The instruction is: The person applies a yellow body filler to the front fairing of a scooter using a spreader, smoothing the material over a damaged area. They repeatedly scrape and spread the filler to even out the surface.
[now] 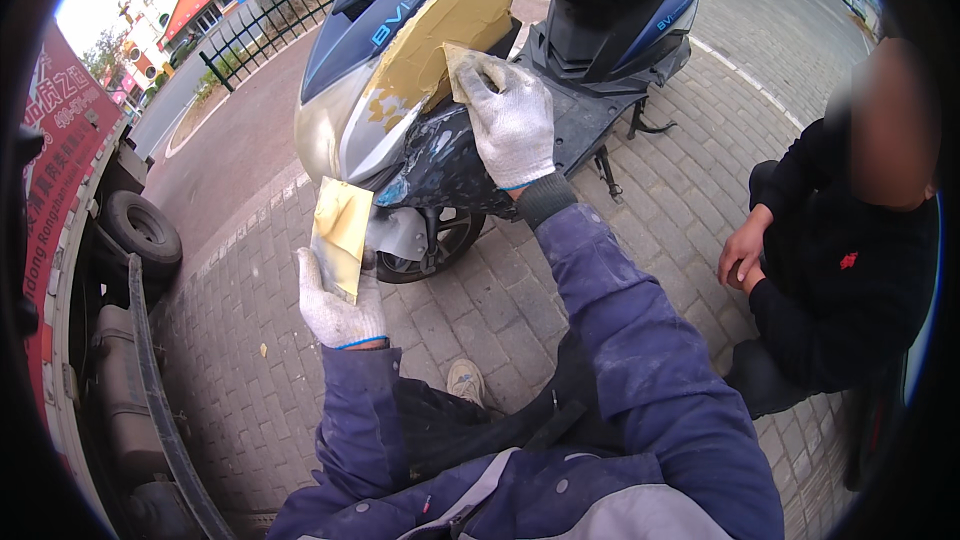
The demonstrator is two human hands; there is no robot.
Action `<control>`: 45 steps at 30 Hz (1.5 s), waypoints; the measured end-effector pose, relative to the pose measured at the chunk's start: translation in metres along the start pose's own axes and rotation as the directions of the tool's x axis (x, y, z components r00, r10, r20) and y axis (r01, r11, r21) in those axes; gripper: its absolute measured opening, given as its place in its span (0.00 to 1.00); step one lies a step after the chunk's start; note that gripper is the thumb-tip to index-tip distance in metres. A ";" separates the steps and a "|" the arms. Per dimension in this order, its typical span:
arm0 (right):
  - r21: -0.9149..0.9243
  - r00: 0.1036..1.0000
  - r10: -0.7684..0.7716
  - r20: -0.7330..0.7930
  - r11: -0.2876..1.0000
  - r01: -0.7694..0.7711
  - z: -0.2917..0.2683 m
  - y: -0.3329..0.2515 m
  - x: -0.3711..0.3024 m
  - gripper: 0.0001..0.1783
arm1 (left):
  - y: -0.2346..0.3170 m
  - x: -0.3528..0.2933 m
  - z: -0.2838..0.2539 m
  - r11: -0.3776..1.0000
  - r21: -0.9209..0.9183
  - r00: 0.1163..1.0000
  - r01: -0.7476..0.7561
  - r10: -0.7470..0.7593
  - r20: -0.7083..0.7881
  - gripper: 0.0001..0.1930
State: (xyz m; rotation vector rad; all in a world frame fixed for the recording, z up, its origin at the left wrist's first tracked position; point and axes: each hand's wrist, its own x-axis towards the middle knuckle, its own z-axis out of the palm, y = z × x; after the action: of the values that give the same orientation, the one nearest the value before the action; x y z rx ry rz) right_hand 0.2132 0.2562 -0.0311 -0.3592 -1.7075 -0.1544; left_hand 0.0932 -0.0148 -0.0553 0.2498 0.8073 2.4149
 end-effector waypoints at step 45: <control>0.791 0.394 0.880 0.267 0.034 -0.611 -0.032 -0.093 -0.028 0.22 | -0.005 -0.015 0.019 0.985 -0.115 0.992 0.129 -0.129 0.011 0.23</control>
State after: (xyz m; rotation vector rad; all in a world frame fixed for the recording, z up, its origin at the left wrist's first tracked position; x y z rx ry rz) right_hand 0.2166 0.1544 -0.0442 -0.4726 -0.8524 1.3638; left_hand 0.1141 -0.0113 -0.0430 0.1512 0.6586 2.3290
